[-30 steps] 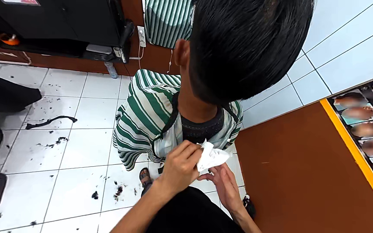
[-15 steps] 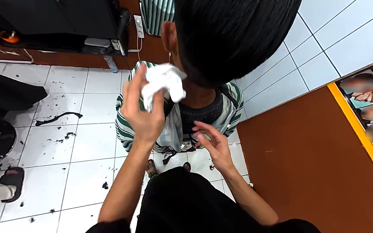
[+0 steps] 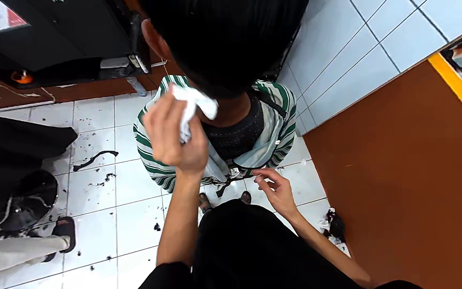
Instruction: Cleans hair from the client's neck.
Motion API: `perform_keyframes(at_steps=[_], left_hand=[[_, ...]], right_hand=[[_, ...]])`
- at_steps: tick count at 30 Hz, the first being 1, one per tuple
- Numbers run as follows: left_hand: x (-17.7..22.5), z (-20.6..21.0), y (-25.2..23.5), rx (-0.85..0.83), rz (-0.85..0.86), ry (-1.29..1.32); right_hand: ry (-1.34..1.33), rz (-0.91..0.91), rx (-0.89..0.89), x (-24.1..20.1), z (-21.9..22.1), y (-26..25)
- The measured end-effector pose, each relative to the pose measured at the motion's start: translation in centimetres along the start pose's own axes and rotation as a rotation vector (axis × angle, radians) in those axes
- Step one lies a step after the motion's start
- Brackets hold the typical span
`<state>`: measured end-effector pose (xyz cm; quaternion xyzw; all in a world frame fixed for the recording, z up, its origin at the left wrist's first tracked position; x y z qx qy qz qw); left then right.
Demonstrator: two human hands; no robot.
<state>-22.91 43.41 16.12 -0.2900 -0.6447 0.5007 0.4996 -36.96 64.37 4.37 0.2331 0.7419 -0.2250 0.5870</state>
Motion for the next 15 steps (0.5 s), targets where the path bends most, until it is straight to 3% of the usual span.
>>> perform_keyframes(at_steps=[2,5,7,9,12,15], left_hand=[[-0.4,1.9,-0.8,0.103,0.029,0.022],[0.2,2.2,2.5,-0.168,0.061,-0.091],[0.5,1.1,3.2,-0.229,0.096,-0.079],[0.8,0.3,1.4,-0.13,0.119,-0.056],[1.0,2.3,0.1,-0.035,0.173,-0.103],[1.6,2.4,2.5,-0.219,0.153,-0.189]], right_hand=[[0.001,0.007,-0.007,0.2,-0.2,-0.2],[-0.013,-0.007,-0.004,0.3,-0.8,-0.5],[-0.027,-0.009,0.012,0.9,-1.4,-0.6],[-0.023,0.025,0.014,1.5,-1.5,-0.6],[-0.021,0.041,-0.027,1.8,-1.4,-0.5],[-0.046,-0.025,-0.038,1.6,-1.8,-0.7]])
Point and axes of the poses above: each hand's wrist, its own y-axis away from the middle knuckle, its own z-axis out of the palm, x = y × z, the point moved 3 cm from there along -y, towards the middle knuckle, and after that the axes turned 7 degrees about x, right-handed, at the moved point
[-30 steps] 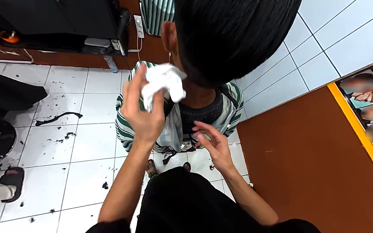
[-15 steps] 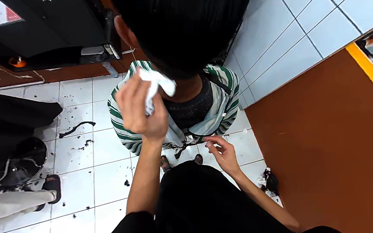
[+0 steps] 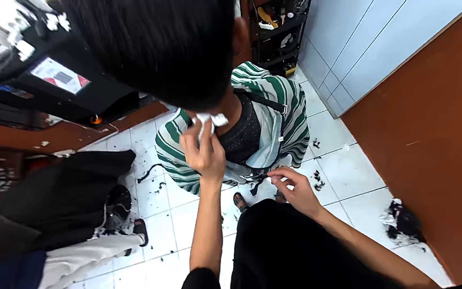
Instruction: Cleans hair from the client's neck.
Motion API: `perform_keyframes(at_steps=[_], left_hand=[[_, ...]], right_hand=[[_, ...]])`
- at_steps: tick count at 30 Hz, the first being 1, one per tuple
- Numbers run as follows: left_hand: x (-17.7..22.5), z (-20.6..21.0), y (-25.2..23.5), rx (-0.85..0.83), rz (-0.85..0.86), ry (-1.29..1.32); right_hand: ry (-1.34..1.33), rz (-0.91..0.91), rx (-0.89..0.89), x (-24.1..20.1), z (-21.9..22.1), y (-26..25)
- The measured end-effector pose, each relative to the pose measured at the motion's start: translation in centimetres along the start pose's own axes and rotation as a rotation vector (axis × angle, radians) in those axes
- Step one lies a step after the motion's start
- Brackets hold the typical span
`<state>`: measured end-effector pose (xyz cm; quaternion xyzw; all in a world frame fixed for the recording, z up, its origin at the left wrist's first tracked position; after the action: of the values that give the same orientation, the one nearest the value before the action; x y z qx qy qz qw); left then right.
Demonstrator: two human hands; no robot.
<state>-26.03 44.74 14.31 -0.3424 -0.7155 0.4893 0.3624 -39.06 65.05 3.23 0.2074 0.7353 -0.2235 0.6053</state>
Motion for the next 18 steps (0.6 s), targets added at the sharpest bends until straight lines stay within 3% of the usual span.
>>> perform_keyframes(at_steps=[2,5,8,10,14,16,18], left_hand=[[0.7,-1.5,-0.7,-0.003,0.02,0.031],[0.7,-1.3,-2.7,0.151,0.083,0.042],[0.7,0.2,-0.6,0.061,0.086,-0.026],[2.2,-0.5,-1.9,-0.007,0.092,-0.035],[2.0,0.1,-4.0,0.05,0.181,-0.06],[2.8,0.8,-2.2,-0.127,0.146,-0.108],[4.8,0.5,-1.5,-0.357,-0.029,-0.01]], right_hand=[[-0.013,0.009,0.022,0.3,-0.2,0.0],[-0.045,0.03,-0.004,1.0,-0.1,0.1],[-0.054,0.007,-0.028,0.8,-0.2,0.3],[-0.057,-0.011,-0.017,0.2,-0.3,-0.2],[-0.146,-0.13,0.007,-2.1,1.1,-1.3],[-0.153,-0.279,0.075,-4.3,1.9,-2.4],[-0.12,-0.439,0.126,-6.8,2.6,-4.0]])
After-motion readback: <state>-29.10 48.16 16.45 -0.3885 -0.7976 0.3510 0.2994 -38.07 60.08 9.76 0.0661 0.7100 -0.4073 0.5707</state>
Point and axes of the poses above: each hand's wrist, its own y-axis away from the middle knuckle, its own z-axis out of the palm, x = y × z, the point moved 3 cm from there along -y, towards the middle knuckle, and after that the axes turned 7 degrees about x, right-handed, at the moved point
